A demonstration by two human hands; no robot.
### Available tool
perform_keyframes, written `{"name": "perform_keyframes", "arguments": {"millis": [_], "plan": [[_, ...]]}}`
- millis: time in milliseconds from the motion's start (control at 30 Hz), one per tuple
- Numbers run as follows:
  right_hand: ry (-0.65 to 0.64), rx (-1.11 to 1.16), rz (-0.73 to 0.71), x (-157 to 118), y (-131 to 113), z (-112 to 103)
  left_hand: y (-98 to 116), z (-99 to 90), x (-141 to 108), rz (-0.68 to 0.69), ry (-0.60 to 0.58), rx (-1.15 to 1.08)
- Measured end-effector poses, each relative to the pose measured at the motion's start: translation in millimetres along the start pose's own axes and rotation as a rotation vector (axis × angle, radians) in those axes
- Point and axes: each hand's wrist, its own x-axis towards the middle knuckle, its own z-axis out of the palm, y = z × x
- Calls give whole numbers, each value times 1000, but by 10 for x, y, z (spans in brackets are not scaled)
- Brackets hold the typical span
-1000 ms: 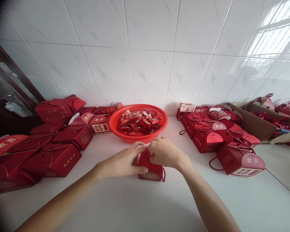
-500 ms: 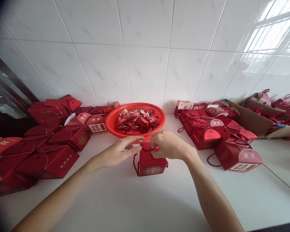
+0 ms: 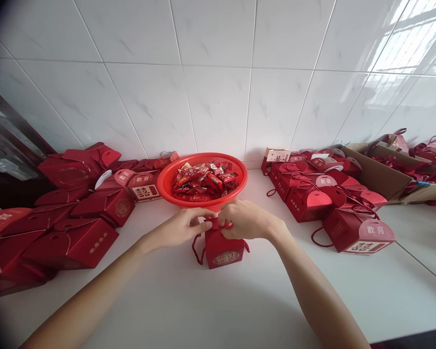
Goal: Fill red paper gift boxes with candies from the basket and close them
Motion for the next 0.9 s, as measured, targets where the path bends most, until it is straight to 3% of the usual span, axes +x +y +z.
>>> {"name": "perform_keyframes", "arguments": {"millis": [467, 633, 900], "plan": [[80, 61, -24, -30, 114, -26, 68, 40, -43, 21, 111, 154], [177, 84, -67, -24, 121, -5, 56, 81, -34, 82, 201, 204], [264, 49, -50, 65, 133, 91, 80, 82, -21, 119, 231, 227]]}}
